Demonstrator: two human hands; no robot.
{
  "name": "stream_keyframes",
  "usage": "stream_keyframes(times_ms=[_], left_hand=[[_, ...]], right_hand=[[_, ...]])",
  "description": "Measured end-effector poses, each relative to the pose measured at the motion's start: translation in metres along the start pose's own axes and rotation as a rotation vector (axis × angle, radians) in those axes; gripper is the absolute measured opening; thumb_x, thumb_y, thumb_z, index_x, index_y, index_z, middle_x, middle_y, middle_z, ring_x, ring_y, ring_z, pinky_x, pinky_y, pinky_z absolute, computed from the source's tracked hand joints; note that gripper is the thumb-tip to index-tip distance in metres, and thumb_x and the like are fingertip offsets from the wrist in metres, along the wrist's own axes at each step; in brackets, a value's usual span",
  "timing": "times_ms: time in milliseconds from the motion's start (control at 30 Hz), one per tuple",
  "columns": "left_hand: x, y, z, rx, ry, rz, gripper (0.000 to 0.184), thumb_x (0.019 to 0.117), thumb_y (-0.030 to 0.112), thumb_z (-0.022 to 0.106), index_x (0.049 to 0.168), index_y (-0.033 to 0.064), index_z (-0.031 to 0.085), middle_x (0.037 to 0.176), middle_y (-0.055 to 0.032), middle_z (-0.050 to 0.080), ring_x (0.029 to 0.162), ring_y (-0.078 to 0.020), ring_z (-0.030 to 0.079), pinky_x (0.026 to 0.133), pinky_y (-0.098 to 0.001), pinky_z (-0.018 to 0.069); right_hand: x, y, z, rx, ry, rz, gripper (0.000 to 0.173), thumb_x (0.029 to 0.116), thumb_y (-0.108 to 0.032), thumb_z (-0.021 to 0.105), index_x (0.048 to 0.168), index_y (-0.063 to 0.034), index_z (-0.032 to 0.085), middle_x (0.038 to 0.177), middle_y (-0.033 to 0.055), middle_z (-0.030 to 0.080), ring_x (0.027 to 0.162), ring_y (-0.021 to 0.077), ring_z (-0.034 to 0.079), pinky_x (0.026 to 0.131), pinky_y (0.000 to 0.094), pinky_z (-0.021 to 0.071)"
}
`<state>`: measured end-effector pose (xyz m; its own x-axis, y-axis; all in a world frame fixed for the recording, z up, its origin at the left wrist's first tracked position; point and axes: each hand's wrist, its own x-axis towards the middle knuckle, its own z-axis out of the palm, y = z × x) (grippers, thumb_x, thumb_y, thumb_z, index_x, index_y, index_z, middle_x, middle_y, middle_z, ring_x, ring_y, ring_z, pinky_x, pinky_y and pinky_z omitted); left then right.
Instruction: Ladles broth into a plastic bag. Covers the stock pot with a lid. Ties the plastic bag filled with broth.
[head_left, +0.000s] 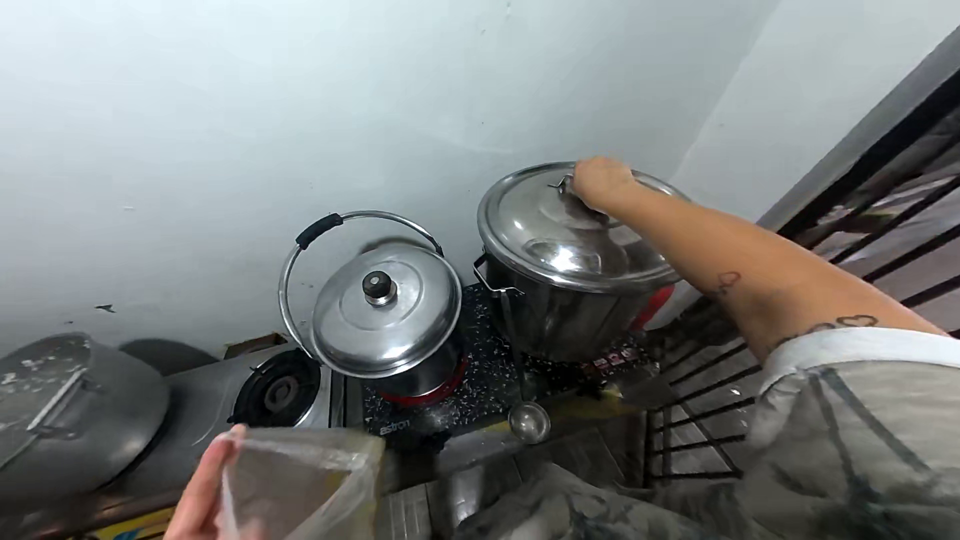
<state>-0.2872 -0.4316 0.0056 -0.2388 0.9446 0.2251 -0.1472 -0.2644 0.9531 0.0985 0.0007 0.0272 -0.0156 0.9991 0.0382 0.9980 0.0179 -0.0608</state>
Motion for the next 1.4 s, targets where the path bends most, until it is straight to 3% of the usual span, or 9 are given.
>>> stream_keyframes(times_ms=[233,400,500,567,633,900,1033,1233,1400], left_hand=[[0.033,0.004,0.052,-0.118,-0.140,-0.051,0.083,0.0851,-0.006,0.067,0.156,0.0028,0.025,0.147,0.0044,0.055,0.074,0.0019,0.065,0.057,-0.0134,0.0542],[0.053,-0.001,0.077,-0.197,-0.253,-0.135,0.078,0.0809,-0.005,0.069,0.152,0.0086,0.039,0.110,0.0019,0.073,0.066,0.0009,0.065,0.057,-0.0123,0.0551],[0.063,-0.004,0.087,-0.230,-0.374,-0.203,0.083,0.0786,-0.011,0.063,0.154,0.0101,0.035,0.096,0.0032,0.073,0.063,0.0006,0.064,0.059,-0.0126,0.0557],[0.066,-0.006,0.091,-0.231,-0.473,-0.261,0.086,0.0769,-0.011,0.062,0.155,0.0118,0.033,0.094,0.0028,0.073,0.063,-0.0001,0.065,0.059,-0.0132,0.0564],[0.066,-0.010,0.092,-0.212,-0.599,-0.315,0.089,0.0760,-0.009,0.063,0.156,0.0129,0.032,0.089,0.0033,0.073,0.061,-0.0002,0.065,0.057,-0.0131,0.0556],[0.058,-0.049,0.111,0.061,-1.127,-0.454,0.089,0.0677,-0.014,0.062,0.152,0.0016,0.040,0.102,0.0070,0.074,0.060,0.0037,0.062,0.054,-0.0124,0.0531],[0.026,-0.079,0.149,0.520,-1.498,0.004,0.060,0.0754,-0.008,0.064,0.132,0.0108,0.069,0.153,-0.0156,0.043,0.069,0.0065,0.053,0.057,-0.0106,0.0458],[-0.067,-0.103,0.256,0.837,-1.800,0.533,0.020,0.0954,0.001,0.056,0.090,-0.0073,0.074,0.119,-0.0277,0.064,0.093,-0.0302,0.069,0.083,-0.0393,0.0566],[-0.164,-0.142,0.360,0.559,-1.817,0.880,0.027,0.0941,0.016,0.068,0.089,-0.0102,0.072,0.101,-0.0250,0.071,0.089,-0.0366,0.073,0.080,-0.0457,0.0597]], right_hand=[[0.007,0.004,0.004,0.000,-0.052,-0.015,0.036,0.1077,-0.018,0.048,0.118,0.0144,0.059,0.124,0.0369,0.060,0.119,0.0541,0.059,0.087,0.0725,0.0478],[-0.043,-0.019,0.004,0.222,0.149,-0.219,0.053,0.1032,-0.023,0.060,0.141,0.0140,0.049,0.144,0.0431,0.043,0.132,0.0634,0.042,0.101,0.0799,0.0323],[-0.164,-0.061,-0.005,0.718,0.165,-0.517,0.043,0.0995,-0.031,0.066,0.126,0.0021,0.063,0.106,0.0209,0.069,0.093,0.0327,0.068,0.084,0.0515,0.0559],[-0.234,-0.086,0.006,0.928,0.008,-0.623,0.045,0.0875,-0.039,0.078,0.113,-0.0033,0.067,0.082,0.0043,0.066,0.069,0.0132,0.063,0.065,0.0349,0.0549],[-0.273,-0.101,0.020,0.816,-0.058,-0.591,0.054,0.0839,-0.047,0.082,0.112,-0.0042,0.065,0.075,0.0026,0.062,0.063,0.0157,0.059,0.061,0.0392,0.0524],[-0.379,-0.040,0.035,0.563,0.039,-0.117,0.023,0.1002,0.000,0.056,0.114,0.0004,0.075,0.094,0.0167,0.075,0.087,0.0310,0.072,0.083,0.0475,0.0552],[-0.457,0.008,0.042,0.588,0.073,0.171,0.025,0.0974,0.005,0.059,0.114,-0.0020,0.076,0.088,0.0127,0.075,0.080,0.0250,0.071,0.081,0.0435,0.0556],[-0.590,0.099,0.055,0.658,0.164,0.608,0.024,0.0972,0.004,0.060,0.111,-0.0051,0.078,0.085,0.0106,0.074,0.074,0.0198,0.068,0.076,0.0416,0.0557],[-0.704,0.192,0.053,0.783,0.229,0.921,0.023,0.0982,0.005,0.060,0.113,-0.0033,0.076,0.086,0.0089,0.073,0.073,0.0137,0.067,0.077,0.0347,0.0562]])
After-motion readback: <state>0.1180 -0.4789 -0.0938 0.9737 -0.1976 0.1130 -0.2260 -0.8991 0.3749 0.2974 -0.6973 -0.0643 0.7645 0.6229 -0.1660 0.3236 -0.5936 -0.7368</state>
